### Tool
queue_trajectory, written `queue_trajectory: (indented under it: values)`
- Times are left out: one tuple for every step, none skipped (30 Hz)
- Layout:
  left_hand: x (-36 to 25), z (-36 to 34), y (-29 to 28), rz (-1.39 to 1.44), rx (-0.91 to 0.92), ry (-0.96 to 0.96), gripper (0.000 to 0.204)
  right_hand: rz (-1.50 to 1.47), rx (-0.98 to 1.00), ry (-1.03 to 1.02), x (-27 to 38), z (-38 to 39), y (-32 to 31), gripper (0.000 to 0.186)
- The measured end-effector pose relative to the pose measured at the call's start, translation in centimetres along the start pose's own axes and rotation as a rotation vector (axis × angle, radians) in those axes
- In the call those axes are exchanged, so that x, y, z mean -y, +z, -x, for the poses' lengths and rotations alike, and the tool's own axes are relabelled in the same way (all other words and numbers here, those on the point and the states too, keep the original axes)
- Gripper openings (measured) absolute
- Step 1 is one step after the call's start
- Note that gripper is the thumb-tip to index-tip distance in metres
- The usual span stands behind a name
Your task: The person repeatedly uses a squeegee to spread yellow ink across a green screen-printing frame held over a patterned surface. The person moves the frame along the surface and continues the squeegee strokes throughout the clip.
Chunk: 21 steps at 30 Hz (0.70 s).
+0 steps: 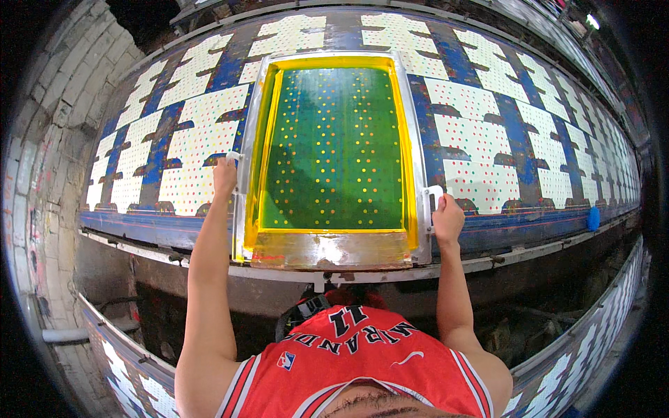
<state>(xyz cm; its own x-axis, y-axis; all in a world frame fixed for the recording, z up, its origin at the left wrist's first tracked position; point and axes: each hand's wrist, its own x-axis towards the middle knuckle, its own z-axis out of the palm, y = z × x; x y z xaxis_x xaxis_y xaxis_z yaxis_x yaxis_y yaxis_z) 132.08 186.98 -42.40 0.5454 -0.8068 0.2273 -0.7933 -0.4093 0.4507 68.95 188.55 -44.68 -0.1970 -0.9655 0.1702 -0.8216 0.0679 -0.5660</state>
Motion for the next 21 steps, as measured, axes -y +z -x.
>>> queue_trajectory:
  values:
    - [0.0,0.0,0.0,0.009,-0.005,-0.006,0.037,0.111,-0.032,-0.078,0.8,0.6,-0.6,0.023]
    - [0.0,0.0,0.0,0.019,-0.010,-0.014,0.037,0.186,-0.049,-0.145,1.9,1.3,-1.1,0.025]
    - [0.0,-0.1,0.1,0.031,-0.017,-0.024,0.037,0.257,-0.078,-0.228,3.1,2.1,-1.7,0.027]
    - [0.1,-0.2,0.1,0.050,0.030,-0.075,0.038,0.333,-0.110,-0.309,4.5,3.0,-2.3,0.029]
    - [0.2,-0.2,0.1,0.036,0.035,-0.071,0.039,0.242,0.076,-0.312,6.0,4.2,-2.5,0.030]
    - [0.2,-0.3,0.2,0.023,0.043,-0.070,0.039,0.142,0.241,-0.320,7.6,5.6,-2.6,0.032]
    - [0.2,-0.3,0.2,0.010,0.059,-0.089,0.039,0.024,0.367,-0.487,9.1,7.0,-2.6,0.035]
    - [0.2,-0.3,0.3,0.113,0.103,-0.172,0.040,-0.138,0.458,-0.680,10.4,8.2,-2.7,0.038]
    - [0.1,-0.4,0.2,0.107,0.085,-0.123,0.040,-0.142,0.536,-0.755,11.7,9.2,-2.7,0.040]
    - [0.1,-0.3,0.2,0.116,0.081,-0.109,0.040,-0.175,0.602,-0.844,12.7,10.2,-2.6,0.043]
    - [0.0,-0.1,0.0,0.123,0.095,-0.130,0.040,-0.215,0.672,-0.938,13.5,11.0,-2.5,0.045]
    - [-0.2,0.1,-0.1,0.133,0.075,-0.112,0.041,-0.147,0.678,-0.942,14.1,11.5,-2.4,0.047]
    - [-0.4,0.3,-0.3,0.119,0.057,-0.073,0.041,-0.083,0.684,-0.952,14.5,11.8,-2.3,0.048]
    - [-0.7,0.4,-0.4,0.112,0.050,-0.073,0.041,-0.018,0.690,-0.959,14.8,12.2,-2.0,0.049]
    - [-0.9,0.6,-0.5,0.111,0.039,-0.091,0.042,0.030,0.676,-0.972,15.1,12.5,-1.8,0.048]
    - [-1.0,0.7,-0.5,0.130,0.063,-0.110,0.041,0.078,0.663,-0.983,15.4,12.8,-1.5,0.046]
    - [-1.1,0.8,-0.6,0.130,0.066,-0.102,0.041,0.134,0.656,-0.994,15.7,13.1,-1.3,0.045]
    - [-1.2,0.9,-0.6,0.131,0.067,-0.095,0.041,0.207,0.652,-0.982,15.8,13.4,-1.2,0.044]
    - [-1.1,0.9,-0.7,0.132,0.062,-0.088,0.041,0.200,0.577,-0.995,16.0,13.6,-1.2,0.043]
    - [-1.1,0.8,-0.7,0.158,0.057,-0.080,0.041,0.201,0.528,-0.998,16.3,13.7,-1.2,0.041]
    - [-1.0,0.8,-0.7,0.168,0.048,-0.061,0.040,0.201,0.478,-1.000,16.5,13.7,-1.3,0.040]
